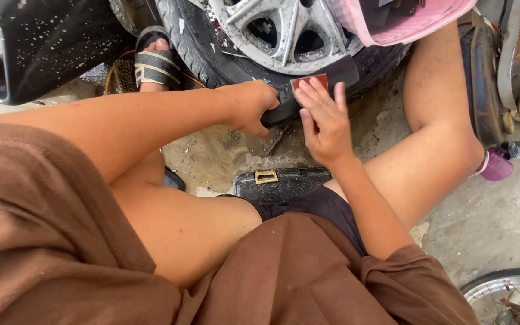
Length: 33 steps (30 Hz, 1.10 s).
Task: The person sits on the ground and uses a red sanding block to smooth the surface of a black plastic car part held in their left hand. The sanding action is continuous and focused on the edges and flat surfaces of the part.
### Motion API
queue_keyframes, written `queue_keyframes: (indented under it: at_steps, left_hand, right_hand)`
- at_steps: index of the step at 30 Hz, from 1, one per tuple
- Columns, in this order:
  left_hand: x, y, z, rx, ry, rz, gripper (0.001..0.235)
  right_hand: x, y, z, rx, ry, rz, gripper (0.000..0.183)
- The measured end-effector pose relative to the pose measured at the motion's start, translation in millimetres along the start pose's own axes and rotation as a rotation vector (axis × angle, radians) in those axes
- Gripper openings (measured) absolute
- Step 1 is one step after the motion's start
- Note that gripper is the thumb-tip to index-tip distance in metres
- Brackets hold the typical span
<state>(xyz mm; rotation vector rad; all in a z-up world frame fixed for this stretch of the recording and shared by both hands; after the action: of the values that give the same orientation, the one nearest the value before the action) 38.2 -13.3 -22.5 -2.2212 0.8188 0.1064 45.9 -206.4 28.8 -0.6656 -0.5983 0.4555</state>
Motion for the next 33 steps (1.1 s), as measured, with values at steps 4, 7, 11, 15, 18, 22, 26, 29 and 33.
queue_keyframes:
  at_steps: [4, 7, 11, 15, 18, 22, 26, 29, 33]
  left_hand:
    - [-5, -11, -3, -0.031, -0.075, 0.055, 0.036]
    - [-6, -6, -6, -0.037, -0.07, 0.065, 0.033]
    - [-7, -4, -2, -0.019, -0.024, 0.071, 0.037]
    - [-6, 1, 1, -0.079, -0.019, 0.051, 0.047]
    - [-9, 33, 24, -0.04, -0.049, -0.011, 0.045]
    - [-19, 3, 22, -0.102, -0.227, -0.022, 0.085]
    - [-14, 7, 37, -0.111, -0.228, -0.024, 0.094]
    - [-13, -1, 35, -0.07, -0.243, 0.044, 0.094]
    - [-6, 9, 40, -0.035, -0.233, 0.03, 0.092]
  right_hand:
    - [26, -12, -35, -0.212, 0.296, -0.031, 0.027]
    - [12, 3, -18, -0.204, 0.207, -0.047, 0.033]
    - [8, 10, -14, -0.172, 0.106, -0.054, 0.032]
    - [12, 11, -7, -0.258, 0.188, -0.042, 0.041]
    - [-14, 30, 6, -0.174, -0.021, 0.036, 0.038]
    - [1, 19, -32, -0.312, 0.278, -0.12, 0.041]
    - [-9, 38, -3, -0.246, 0.027, 0.01, 0.039]
    - [3, 29, -16, -0.256, 0.105, -0.092, 0.038]
    - [-2, 48, 14, -0.232, 0.022, 0.006, 0.046]
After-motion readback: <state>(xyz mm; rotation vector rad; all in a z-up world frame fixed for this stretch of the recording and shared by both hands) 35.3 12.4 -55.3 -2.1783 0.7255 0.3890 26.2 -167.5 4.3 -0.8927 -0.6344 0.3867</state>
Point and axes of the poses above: each hand's wrist, its own x-axis towards the middle knuckle, its own y-axis out of the palm, z = x × y, the point moved 3 cm from there along x, towards the middle knuckle, and after that the axes turned 12 degrees about -z, right-handed, at the moved point
